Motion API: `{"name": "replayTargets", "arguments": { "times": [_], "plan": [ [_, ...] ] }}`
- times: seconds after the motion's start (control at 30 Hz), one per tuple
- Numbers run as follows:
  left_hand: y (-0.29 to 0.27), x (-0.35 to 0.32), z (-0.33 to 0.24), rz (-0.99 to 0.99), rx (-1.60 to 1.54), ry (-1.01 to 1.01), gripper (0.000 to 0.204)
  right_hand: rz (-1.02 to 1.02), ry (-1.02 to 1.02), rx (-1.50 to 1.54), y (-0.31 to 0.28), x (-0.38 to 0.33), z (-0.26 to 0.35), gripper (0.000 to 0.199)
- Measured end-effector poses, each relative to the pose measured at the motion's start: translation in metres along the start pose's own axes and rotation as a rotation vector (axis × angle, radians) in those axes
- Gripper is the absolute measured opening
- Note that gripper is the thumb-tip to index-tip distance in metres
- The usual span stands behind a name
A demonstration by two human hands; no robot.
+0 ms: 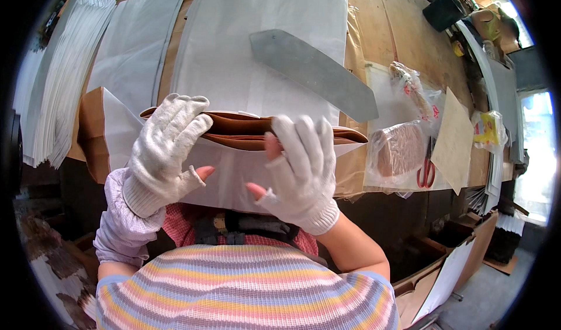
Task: The person uses red-handled scissors to trim the edges of a stack of white paper sheets on a wooden table. After cutting, the person folds the trimmed sheets and places them into a brown paper bag.
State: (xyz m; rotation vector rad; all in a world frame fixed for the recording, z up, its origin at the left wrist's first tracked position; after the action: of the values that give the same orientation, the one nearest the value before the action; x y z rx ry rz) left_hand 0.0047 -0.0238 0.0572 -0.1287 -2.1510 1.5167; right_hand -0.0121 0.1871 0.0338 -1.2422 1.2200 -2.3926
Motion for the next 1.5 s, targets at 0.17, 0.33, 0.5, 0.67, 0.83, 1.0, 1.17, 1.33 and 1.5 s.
{"name": "replayTargets", "arguments": {
  "times": [0.17,0.33,0.5,0.67,0.83,1.0,1.17,1.33,1.5],
  "plan": [
    [-0.003,0.007,-0.002,-0.041,0.014,0.028,0.061,-0.008,-0.048,-0.002,0.009,0.021,0.006,0.048],
    [0.034,0.072,0.020,0.147,0.170,-0.125,0.034,-0.037,-0.201,0.042,0.014,-0.016,0.029,0.019],
    [0.088,0.069,-0.006,0.166,0.990,0.322,0.011,0.111,-0.232,0.431,-0.022,-0.012,0.020,0.034],
    [0.100,-0.020,-0.049,0.367,0.384,-0.049,0.024,-0.308,0.822,1.123,0.026,-0.140,-0.112,0.099],
    [0.131,-0.062,-0.058,0.422,-0.307,-0.198,0.052,-0.238,0.765,1.081,0.037,-0.149,-0.120,0.100],
    [0.179,-0.024,-0.088,0.299,0.048,0.428,0.056,-0.254,0.806,1.337,0.041,-0.130,-0.125,0.100],
    [0.183,0.042,-0.099,0.287,0.467,0.458,0.056,-0.126,0.748,1.202,0.045,-0.123,-0.139,0.079],
    [0.160,0.060,-0.093,1.178,0.530,0.021,0.057,0.060,0.322,0.313,0.044,-0.097,-0.112,0.076],
    [0.137,0.053,-0.072,0.972,0.716,0.218,0.060,0.068,0.282,0.124,0.046,-0.087,-0.101,0.079]
  ]
}}
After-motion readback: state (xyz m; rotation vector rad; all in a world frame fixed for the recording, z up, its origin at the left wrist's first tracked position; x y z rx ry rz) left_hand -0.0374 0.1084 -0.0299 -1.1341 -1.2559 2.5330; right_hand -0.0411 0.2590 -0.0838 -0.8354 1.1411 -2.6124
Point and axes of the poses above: each hand's wrist, its own x-axis towards the middle knuckle, its own y-axis out of the palm, z = x × y, the point moved 5 cm from there along x, towards the middle knuckle, and after that the axes turned 6 degrees about -z, right-handed, at the moved point
